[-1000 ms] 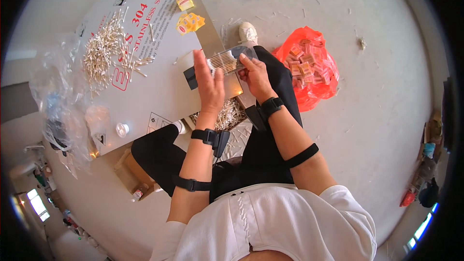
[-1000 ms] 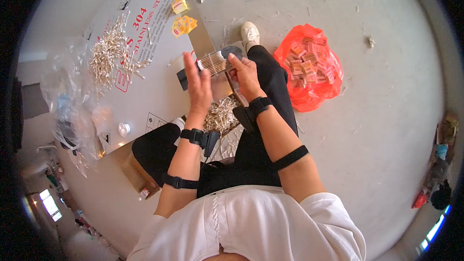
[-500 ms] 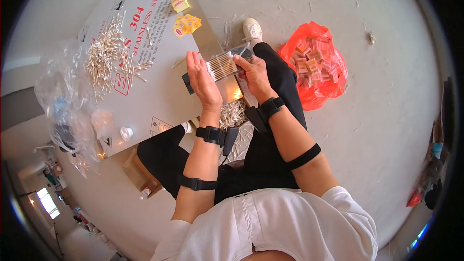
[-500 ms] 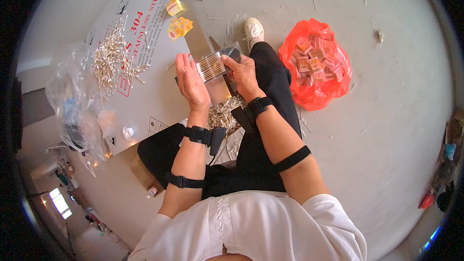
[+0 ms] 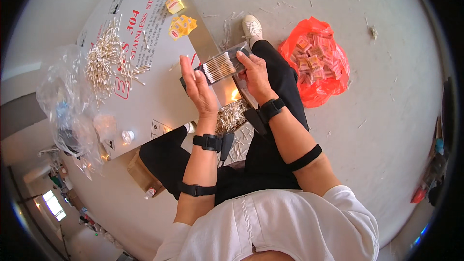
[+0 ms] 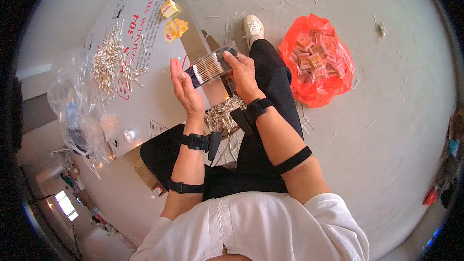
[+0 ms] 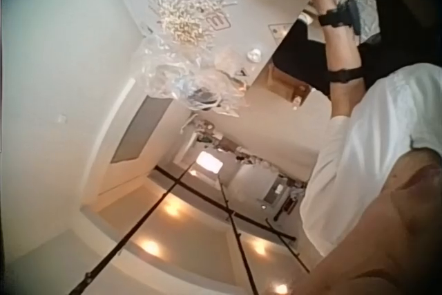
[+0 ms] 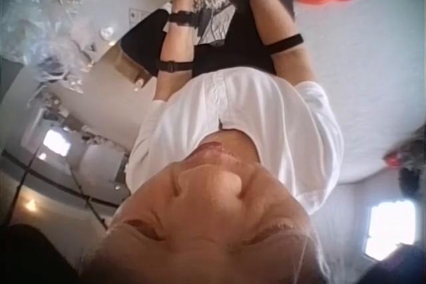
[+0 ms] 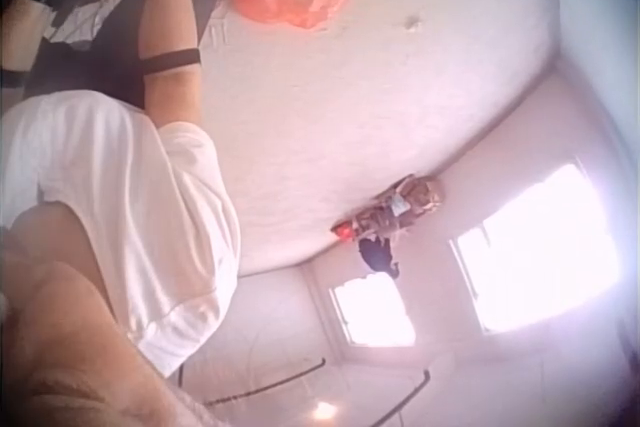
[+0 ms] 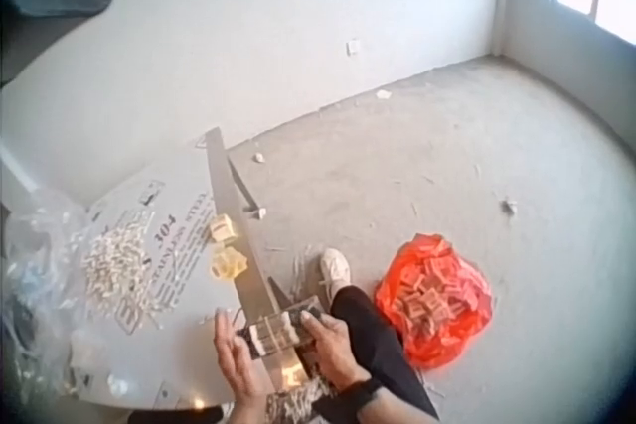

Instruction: The recorder is organizing and packing cotton swabs into small plastic boxes and applying product labels.

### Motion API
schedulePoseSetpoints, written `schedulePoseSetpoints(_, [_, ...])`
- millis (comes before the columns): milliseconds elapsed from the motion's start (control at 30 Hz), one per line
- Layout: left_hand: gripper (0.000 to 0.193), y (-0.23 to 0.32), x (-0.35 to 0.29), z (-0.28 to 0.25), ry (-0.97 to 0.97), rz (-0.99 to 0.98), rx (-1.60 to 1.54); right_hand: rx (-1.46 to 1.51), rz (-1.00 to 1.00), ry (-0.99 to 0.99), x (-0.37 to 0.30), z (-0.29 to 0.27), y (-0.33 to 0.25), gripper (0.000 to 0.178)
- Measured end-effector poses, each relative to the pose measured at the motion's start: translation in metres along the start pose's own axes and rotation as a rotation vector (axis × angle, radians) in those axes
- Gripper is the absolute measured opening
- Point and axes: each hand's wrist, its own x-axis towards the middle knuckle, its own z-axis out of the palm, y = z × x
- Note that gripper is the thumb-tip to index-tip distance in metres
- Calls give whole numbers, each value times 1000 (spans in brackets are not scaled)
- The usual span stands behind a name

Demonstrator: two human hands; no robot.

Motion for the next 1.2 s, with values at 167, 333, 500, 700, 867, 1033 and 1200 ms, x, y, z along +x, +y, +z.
schedulePoseSetpoints(167, [71, 12, -14, -11, -320, 277, 1100, -29, -27, -16, 1, -8, 3, 13])
schedulePoseSetpoints(333, [79, 15, -21, -14, -492, 264, 1361, -67, -41, -53, -2, -3, 6, 10])
schedulePoseSetpoints(500, [78, 15, -18, -15, -536, 227, 1318, -71, -60, -41, -4, -2, 2, 9])
schedulePoseSetpoints(700, [77, 7, -16, -22, -336, 163, 1031, -41, -43, 3, -5, 5, 3, 13])
schedulePoseSetpoints(867, [82, 7, -19, -34, -388, 121, 1346, -46, -51, 26, -7, 9, -1, 17])
schedulePoseSetpoints(1033, [87, 9, -27, -26, -406, 108, 1316, -131, -66, -15, -1, 2, 3, 14])
schedulePoseSetpoints(1200, [88, 16, -25, -22, -451, 153, 1456, -65, -80, -26, -1, 3, 7, 11])
